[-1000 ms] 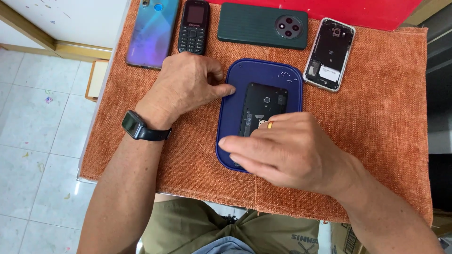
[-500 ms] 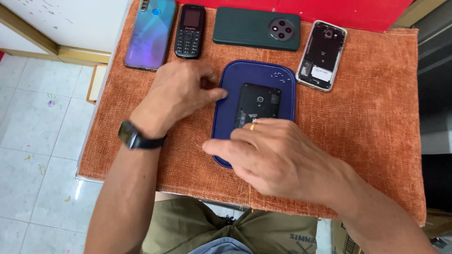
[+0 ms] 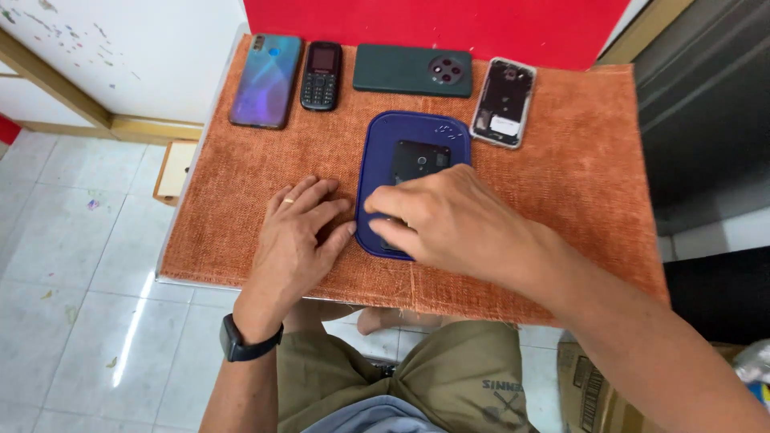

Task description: Inspecting the internal components and slots of a mobile phone on a repair bench.

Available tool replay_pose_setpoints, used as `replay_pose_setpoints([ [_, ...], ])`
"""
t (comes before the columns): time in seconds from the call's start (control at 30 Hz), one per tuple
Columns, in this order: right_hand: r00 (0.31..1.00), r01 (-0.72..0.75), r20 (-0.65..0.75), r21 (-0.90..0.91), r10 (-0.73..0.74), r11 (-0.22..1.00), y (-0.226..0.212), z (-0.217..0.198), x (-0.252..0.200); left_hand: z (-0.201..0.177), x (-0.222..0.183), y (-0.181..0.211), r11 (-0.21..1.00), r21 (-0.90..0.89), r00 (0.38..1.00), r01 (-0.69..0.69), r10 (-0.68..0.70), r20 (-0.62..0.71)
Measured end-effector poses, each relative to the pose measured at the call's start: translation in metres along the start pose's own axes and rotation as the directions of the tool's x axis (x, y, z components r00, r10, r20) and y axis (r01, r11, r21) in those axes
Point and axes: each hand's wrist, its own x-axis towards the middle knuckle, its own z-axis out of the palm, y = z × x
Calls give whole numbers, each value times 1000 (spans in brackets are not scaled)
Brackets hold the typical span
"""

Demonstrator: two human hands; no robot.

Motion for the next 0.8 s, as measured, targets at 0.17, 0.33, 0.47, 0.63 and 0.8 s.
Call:
replay_pose_setpoints([
  [0.17,995,-94,53,215,85,972,-12,-9,4,-6,0,5,997,32,994,75,-78,76],
  [0.33,991,-120,90,250,100,961,-20,-1,9,2,0,-2,989,71,984,132,-139,112],
  [0.47,990,-126,95,252,105,960,-33,-7,15,4,2,-2,980,15,974,200,-200,105],
  [0.63,982,-163,126,206,139,965,-35,-11,16,4,1,-3,979,-32,976,200,-197,94],
  [0.8,987,-98,131,-10,98,995,-31,-14,14,0,0,0,986,-5,983,166,-165,78],
])
